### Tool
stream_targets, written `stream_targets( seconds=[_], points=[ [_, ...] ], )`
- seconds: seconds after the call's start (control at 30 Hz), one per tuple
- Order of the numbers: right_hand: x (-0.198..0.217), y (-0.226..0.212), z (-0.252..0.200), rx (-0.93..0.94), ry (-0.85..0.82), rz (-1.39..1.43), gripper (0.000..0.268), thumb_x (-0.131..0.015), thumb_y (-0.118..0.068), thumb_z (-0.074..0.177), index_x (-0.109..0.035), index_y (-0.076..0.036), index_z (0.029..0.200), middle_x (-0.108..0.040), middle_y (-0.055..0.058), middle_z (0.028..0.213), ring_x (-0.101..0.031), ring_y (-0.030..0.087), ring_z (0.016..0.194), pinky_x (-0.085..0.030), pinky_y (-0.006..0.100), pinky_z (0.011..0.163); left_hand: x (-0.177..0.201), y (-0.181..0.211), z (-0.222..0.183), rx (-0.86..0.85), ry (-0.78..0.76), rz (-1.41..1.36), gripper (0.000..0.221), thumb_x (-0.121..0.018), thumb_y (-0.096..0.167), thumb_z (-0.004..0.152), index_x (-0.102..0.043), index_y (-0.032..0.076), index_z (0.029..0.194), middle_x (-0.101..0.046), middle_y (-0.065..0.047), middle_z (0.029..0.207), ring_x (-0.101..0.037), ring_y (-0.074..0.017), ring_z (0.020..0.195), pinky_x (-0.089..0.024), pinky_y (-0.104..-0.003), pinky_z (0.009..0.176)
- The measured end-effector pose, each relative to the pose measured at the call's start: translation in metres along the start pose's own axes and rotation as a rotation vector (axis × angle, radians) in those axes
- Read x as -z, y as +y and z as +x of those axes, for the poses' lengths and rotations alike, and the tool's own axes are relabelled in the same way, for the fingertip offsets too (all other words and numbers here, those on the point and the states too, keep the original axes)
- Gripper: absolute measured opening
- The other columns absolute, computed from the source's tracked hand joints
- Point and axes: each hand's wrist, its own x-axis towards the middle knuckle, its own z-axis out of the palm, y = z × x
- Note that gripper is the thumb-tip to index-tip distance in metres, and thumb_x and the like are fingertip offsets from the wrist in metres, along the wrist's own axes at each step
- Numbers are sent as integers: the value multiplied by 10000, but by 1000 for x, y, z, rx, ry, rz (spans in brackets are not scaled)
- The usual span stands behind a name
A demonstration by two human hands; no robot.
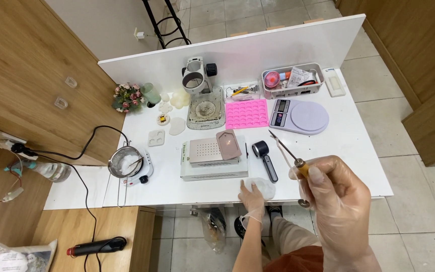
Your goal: Cleaning and preparing a silicone candle mold using a small tool to remove wax residue.
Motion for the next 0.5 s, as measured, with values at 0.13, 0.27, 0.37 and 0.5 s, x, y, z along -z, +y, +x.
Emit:
stream_targets(
  seconds=[0.13, 0.27, 0.37, 0.5],
  points=[
    [2, 10, 0, 51, -24, -18, 191, -628, -180, 1024, -611, -4, 951, -714, 115, 866, -539, 73, 625, -452, 218, 526, -11, -31, 24, -86, -2, -373, 657, -566, 396, 1021, -289, 139, 1558, -472, -229, 1419, -530, -348, 1265, -462, -422, 1052],
    [-3, 18, -3, 85, -62, 21, 173, -668, -159, 1020, -621, 6, 1004, -692, 108, 902, -546, 62, 663, -460, 204, 557, 1, -48, 23, -113, -79, -604, 649, -614, 383, 984, -359, 62, 1487, -556, -200, 1378, -613, -299, 1213, -514, -402, 995],
    [-4, 23, -7, 111, -90, 25, 161, -681, -144, 1019, -629, 9, 1030, -678, 96, 890, -569, 64, 679, -477, 206, 554, 26, -40, 5, -227, -75, -578, 491, -578, 379, 997, -552, 48, 1358, -674, -147, 1264, -672, -240, 1140, -543, -372, 963],
    [-4, 23, -11, 172, -112, -84, 152, -698, -108, 996, -617, 17, 1023, -676, 88, 899, -592, 63, 715, -503, 206, 580, 134, 38, -101, -536, -75, -889, 438, -520, 398, 995, -708, 107, 1262, -750, -73, 1135, -697, -182, 1032, -586, -355, 922]
  ],
)
